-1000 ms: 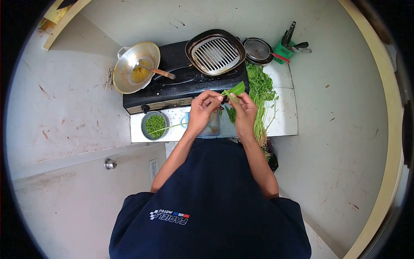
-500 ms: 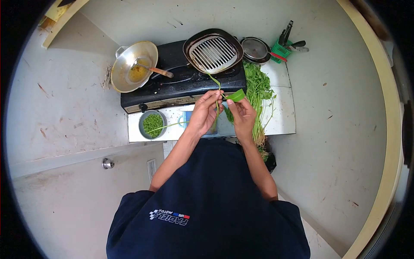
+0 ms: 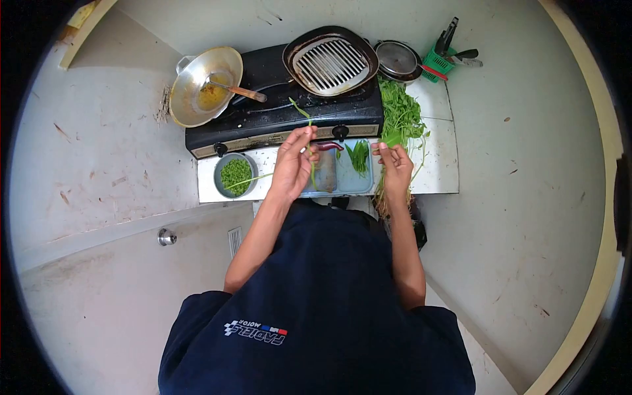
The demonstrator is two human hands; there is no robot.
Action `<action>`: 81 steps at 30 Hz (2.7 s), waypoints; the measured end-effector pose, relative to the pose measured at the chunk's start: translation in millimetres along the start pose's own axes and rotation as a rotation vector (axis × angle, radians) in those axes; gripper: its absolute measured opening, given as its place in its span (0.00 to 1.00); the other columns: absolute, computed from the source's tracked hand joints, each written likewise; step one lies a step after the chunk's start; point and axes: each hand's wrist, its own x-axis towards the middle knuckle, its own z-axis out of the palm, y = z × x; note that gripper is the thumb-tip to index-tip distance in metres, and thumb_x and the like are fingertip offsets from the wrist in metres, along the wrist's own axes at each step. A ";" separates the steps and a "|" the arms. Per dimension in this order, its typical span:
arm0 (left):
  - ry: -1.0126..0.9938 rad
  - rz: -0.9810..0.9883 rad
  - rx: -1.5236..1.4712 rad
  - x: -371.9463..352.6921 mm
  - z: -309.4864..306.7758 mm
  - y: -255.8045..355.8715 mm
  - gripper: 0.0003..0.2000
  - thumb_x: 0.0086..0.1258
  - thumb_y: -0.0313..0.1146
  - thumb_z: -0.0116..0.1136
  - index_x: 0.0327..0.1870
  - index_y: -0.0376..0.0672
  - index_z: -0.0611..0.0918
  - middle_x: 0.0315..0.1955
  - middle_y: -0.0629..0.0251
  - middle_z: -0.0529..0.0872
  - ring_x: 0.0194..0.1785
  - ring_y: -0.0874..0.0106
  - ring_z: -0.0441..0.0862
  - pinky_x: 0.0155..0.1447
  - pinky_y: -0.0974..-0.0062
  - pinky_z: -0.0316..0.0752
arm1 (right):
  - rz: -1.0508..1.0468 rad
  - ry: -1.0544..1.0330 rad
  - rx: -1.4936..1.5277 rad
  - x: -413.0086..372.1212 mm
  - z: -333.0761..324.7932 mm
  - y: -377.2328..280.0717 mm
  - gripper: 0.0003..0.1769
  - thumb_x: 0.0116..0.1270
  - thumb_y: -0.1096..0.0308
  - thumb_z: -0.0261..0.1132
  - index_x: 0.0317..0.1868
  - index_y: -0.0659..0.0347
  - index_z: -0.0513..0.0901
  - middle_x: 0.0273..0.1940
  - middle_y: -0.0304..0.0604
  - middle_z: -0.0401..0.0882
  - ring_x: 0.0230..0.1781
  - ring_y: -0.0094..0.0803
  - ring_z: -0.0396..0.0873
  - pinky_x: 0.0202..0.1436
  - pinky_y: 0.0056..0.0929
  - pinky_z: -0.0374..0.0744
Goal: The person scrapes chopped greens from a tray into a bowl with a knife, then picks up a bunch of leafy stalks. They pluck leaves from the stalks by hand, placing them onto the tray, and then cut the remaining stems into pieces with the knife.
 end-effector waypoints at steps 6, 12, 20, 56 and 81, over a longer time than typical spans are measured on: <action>0.047 0.057 0.034 -6.0 -19.4 10.7 0.11 0.79 0.35 0.59 0.54 0.41 0.82 0.40 0.73 0.82 0.35 0.82 0.74 0.39 0.83 0.70 | 0.138 -0.132 -0.236 -9.6 -57.3 125.1 0.13 0.74 0.73 0.64 0.55 0.69 0.79 0.35 0.44 0.88 0.36 0.24 0.84 0.43 0.24 0.78; 0.065 0.106 -0.048 -12.8 -18.2 14.4 0.12 0.79 0.33 0.56 0.56 0.38 0.80 0.42 0.70 0.81 0.37 0.80 0.72 0.42 0.79 0.70 | 0.127 -0.220 -0.453 -8.2 -56.1 155.2 0.20 0.72 0.75 0.63 0.63 0.71 0.75 0.36 0.46 0.89 0.36 0.26 0.85 0.43 0.27 0.80; 0.028 0.107 -0.031 -15.1 -18.1 15.9 0.13 0.78 0.31 0.54 0.57 0.35 0.80 0.43 0.69 0.80 0.39 0.78 0.73 0.42 0.78 0.69 | -0.002 -0.200 -0.824 41.2 -34.5 155.0 0.19 0.66 0.70 0.65 0.56 0.68 0.81 0.31 0.52 0.88 0.32 0.46 0.87 0.40 0.41 0.83; -0.060 -0.013 0.011 0.9 6.6 -0.8 0.10 0.79 0.29 0.55 0.55 0.36 0.81 0.39 0.69 0.83 0.40 0.79 0.79 0.45 0.80 0.78 | -0.002 -0.158 -0.710 40.1 -36.6 165.9 0.21 0.60 0.74 0.67 0.55 0.63 0.83 0.34 0.53 0.87 0.37 0.47 0.88 0.44 0.39 0.84; -0.200 -0.058 0.265 3.4 41.2 -12.7 0.04 0.74 0.25 0.62 0.46 0.37 0.83 0.37 0.67 0.86 0.40 0.78 0.82 0.49 0.79 0.78 | -0.164 -0.341 -0.014 -0.4 43.3 -64.1 0.11 0.75 0.70 0.65 0.52 0.67 0.85 0.47 0.40 0.79 0.47 0.24 0.79 0.48 0.22 0.76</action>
